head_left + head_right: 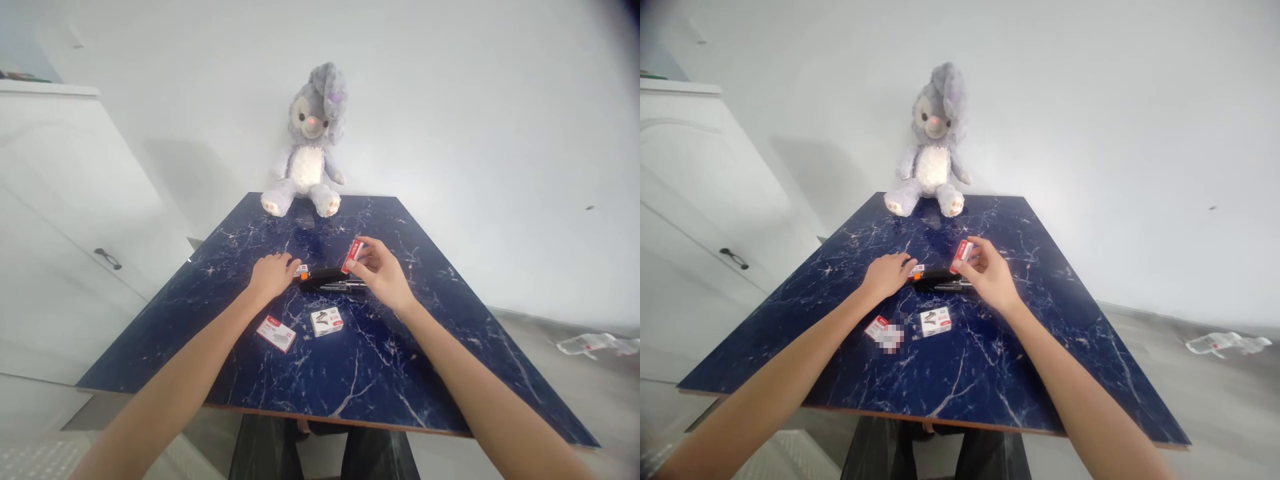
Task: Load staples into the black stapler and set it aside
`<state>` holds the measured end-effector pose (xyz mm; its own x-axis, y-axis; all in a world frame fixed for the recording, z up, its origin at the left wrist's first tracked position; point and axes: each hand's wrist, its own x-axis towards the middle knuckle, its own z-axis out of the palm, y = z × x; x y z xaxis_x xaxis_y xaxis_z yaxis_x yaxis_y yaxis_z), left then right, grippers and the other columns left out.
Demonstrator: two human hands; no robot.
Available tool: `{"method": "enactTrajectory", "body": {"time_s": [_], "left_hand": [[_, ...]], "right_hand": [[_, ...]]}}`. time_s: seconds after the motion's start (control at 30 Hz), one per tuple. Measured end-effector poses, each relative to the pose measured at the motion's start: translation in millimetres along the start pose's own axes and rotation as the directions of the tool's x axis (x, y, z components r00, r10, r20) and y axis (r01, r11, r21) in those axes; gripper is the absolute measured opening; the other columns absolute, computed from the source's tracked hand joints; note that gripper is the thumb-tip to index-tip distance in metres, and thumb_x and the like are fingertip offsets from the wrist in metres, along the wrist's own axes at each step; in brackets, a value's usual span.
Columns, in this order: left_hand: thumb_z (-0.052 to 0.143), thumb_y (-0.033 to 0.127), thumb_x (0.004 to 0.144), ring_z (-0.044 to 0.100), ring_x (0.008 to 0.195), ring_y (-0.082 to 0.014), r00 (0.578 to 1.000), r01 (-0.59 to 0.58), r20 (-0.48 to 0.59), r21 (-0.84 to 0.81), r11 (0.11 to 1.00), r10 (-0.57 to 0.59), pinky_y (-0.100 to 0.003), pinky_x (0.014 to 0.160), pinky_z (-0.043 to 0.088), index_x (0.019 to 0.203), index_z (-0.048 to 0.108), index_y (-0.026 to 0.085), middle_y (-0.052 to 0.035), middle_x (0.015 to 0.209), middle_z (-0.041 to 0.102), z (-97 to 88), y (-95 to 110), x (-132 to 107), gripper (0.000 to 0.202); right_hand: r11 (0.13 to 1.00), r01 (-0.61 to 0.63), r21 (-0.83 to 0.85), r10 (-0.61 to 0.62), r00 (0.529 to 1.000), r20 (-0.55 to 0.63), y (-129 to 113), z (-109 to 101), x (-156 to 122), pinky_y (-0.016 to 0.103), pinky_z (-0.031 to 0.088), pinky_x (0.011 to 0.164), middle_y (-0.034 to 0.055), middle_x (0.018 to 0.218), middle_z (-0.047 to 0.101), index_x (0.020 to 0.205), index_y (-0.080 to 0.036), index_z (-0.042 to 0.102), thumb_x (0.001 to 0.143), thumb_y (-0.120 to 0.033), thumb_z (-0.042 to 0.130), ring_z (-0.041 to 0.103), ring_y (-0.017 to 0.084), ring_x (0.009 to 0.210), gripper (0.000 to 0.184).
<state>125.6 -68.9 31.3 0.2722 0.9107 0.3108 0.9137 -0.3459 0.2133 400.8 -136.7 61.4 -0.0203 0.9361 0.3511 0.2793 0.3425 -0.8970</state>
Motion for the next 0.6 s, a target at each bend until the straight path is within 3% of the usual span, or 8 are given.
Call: {"method": "enactTrajectory", "body": {"time_s": [0.07, 0.13, 0.2, 0.27, 0.33, 0.47, 0.6], "left_hand": [[0.038, 0.048, 0.101, 0.066, 0.091, -0.0293, 0.996, -0.017, -0.092, -0.049, 0.999, 0.012, -0.04, 0.086, 0.048, 0.107, 0.071, 0.019, -0.012, 0.092, 0.071, -10.7, 8, -2, 0.045], [0.043, 0.043, 0.101, 0.066, 0.091, -0.0253, 0.977, -0.126, -0.192, -0.177, 0.976, 0.091, -0.038, 0.087, 0.049, 0.116, 0.068, 0.019, -0.0095, 0.096, 0.072, -23.2, 21, -8, 0.038], [0.052, 0.04, 0.098, 0.066, 0.091, -0.0217, 0.955, -0.285, -0.183, -0.36, 0.888, 0.232, -0.035, 0.086, 0.051, 0.125, 0.064, 0.021, -0.0072, 0.104, 0.072, -32.5, 36, -17, 0.036], [0.061, 0.037, 0.094, 0.067, 0.095, -0.0209, 0.927, -0.368, -0.142, -0.514, 0.775, 0.346, -0.035, 0.087, 0.053, 0.132, 0.062, 0.022, -0.0074, 0.113, 0.072, -35.2, 53, -27, 0.041], [0.06, 0.034, 0.095, 0.069, 0.095, -0.0204, 0.932, -0.306, -0.078, -0.693, 0.653, 0.353, -0.034, 0.085, 0.056, 0.132, 0.063, 0.023, -0.0088, 0.116, 0.071, -31.5, 65, -34, 0.039], [0.065, 0.034, 0.093, 0.072, 0.097, -0.0236, 0.96, -0.049, 0.057, -0.93, 0.365, 0.273, -0.035, 0.076, 0.061, 0.137, 0.06, 0.024, -0.0124, 0.131, 0.067, -18.4, 70, -35, 0.045], [0.071, 0.035, 0.088, 0.074, 0.089, -0.0223, 0.969, 0.059, 0.127, -0.952, 0.301, 0.213, -0.039, 0.083, 0.062, 0.126, 0.069, 0.023, -0.0109, 0.119, 0.073, -14.8, 66, -32, 0.04]], "right_hand": [[0.999, -0.02, 0.035, 0.021, 1.0, -0.022, 4, 3, -3, 0.041, 0.06, 0.082, 0.0063, 0.098, 0.071, 0.129, -0.023, 0.053, 0.079, -0.052, 0.077, 0.072, 0.023, 0.083, 0.062], [0.998, -0.011, 0.07, 0.014, 0.999, -0.041, 2, 9, -7, 0.04, 0.06, 0.082, 0.0055, 0.094, 0.072, 0.126, -0.023, 0.054, 0.078, -0.052, 0.078, 0.072, 0.023, 0.084, 0.061], [0.994, -0.005, 0.108, 0.013, 0.997, -0.071, -2, 15, -12, 0.039, 0.061, 0.081, 0.0047, 0.093, 0.073, 0.121, -0.024, 0.054, 0.077, -0.052, 0.079, 0.072, 0.023, 0.086, 0.057], [0.987, -0.022, 0.162, 0.036, 0.996, -0.083, -4, 20, -16, 0.038, 0.061, 0.078, 0.0041, 0.091, 0.074, 0.114, -0.025, 0.054, 0.078, -0.052, 0.079, 0.072, 0.022, 0.084, 0.052], [0.97, -0.064, 0.234, 0.082, 0.994, -0.067, -4, 23, -18, 0.037, 0.062, 0.075, 0.0039, 0.088, 0.075, 0.105, -0.025, 0.055, 0.079, -0.055, 0.077, 0.073, 0.022, 0.079, 0.045], [0.923, -0.158, 0.35, 0.175, 0.984, -0.018, 0, 26, -18, 0.035, 0.063, 0.07, 0.0039, 0.084, 0.075, 0.087, -0.024, 0.052, 0.082, -0.057, 0.073, 0.073, 0.02, 0.074, 0.04], [0.862, -0.237, 0.448, 0.249, 0.968, 0.031, -1, 29, -18, 0.032, 0.064, 0.074, 0.0021, 0.079, 0.074, 0.084, -0.022, 0.05, 0.08, -0.054, 0.077, 0.074, 0.019, 0.076, 0.041]]}}
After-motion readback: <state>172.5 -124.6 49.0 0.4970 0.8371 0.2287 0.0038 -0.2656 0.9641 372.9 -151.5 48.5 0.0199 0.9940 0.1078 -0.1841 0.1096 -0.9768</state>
